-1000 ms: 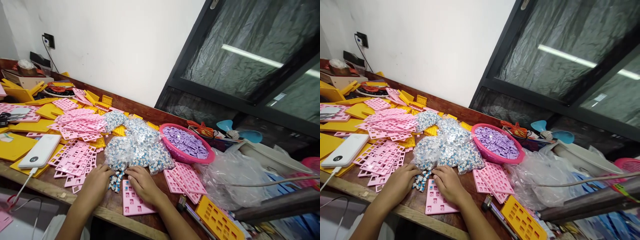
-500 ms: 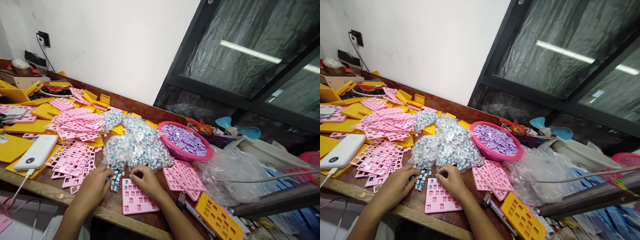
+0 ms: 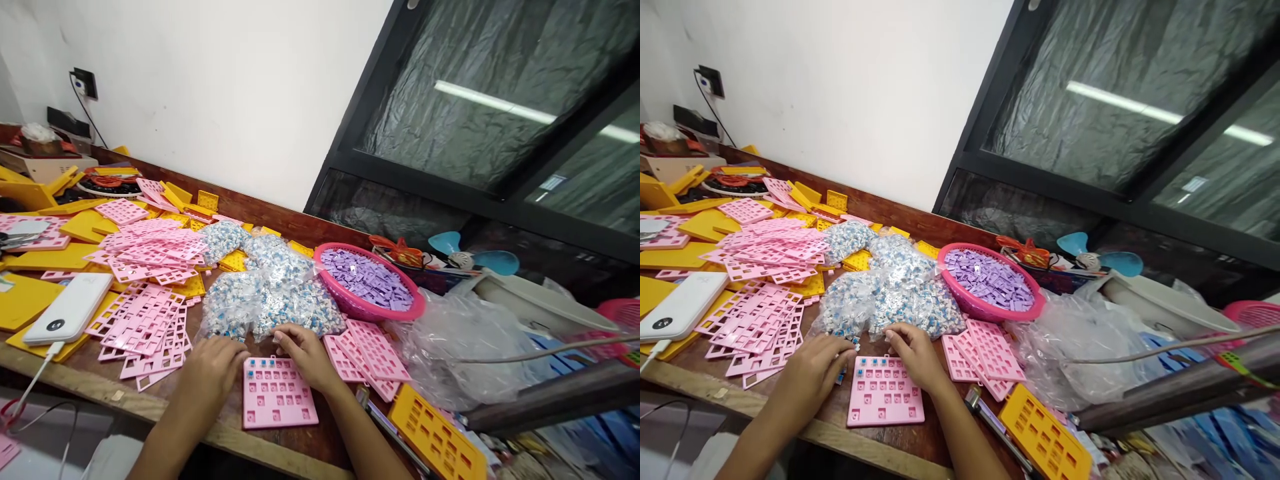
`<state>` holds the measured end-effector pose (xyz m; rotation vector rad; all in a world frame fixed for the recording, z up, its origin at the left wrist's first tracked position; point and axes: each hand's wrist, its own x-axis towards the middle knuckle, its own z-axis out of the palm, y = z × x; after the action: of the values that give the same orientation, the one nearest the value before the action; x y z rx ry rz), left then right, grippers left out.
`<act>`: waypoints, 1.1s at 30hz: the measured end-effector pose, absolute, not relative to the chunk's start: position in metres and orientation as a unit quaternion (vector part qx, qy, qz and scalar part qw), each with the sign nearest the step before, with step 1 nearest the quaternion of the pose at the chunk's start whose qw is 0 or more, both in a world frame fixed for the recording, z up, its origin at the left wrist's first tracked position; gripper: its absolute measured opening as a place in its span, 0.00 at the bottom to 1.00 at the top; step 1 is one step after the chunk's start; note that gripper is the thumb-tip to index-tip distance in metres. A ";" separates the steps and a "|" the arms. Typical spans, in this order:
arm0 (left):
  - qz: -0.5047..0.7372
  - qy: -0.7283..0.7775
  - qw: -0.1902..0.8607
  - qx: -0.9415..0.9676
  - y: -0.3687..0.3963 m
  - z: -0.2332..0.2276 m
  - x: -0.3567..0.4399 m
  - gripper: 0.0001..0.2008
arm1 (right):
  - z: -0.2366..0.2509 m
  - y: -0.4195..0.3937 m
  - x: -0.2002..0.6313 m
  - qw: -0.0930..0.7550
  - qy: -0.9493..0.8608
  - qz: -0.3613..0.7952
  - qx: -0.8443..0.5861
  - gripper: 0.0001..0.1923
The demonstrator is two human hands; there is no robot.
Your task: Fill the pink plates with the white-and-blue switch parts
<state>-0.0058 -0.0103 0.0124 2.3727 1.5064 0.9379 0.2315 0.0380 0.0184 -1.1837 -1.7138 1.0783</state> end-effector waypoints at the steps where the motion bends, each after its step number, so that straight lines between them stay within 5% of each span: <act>1: 0.314 0.493 0.074 0.808 -0.012 0.008 0.003 0.12 | 0.019 0.039 0.233 0.386 -0.662 0.444 -0.465 0.18; 8: 0.290 0.472 -0.036 0.832 -0.016 -0.023 0.042 0.06 | 0.006 0.046 0.241 0.400 -0.552 0.566 -0.463 0.23; 20: 0.233 0.524 -0.016 0.819 -0.012 -0.021 0.035 0.05 | 0.019 0.042 0.265 0.264 -0.764 0.385 -0.445 0.08; 33: 0.239 0.527 -0.033 0.815 -0.015 -0.016 0.035 0.10 | 0.019 0.041 0.261 0.231 -0.830 0.312 -0.401 0.14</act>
<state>0.0346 -0.0147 -0.0164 2.6157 1.6911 0.7669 0.2609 0.0407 0.0190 -1.1034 -2.2815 0.8586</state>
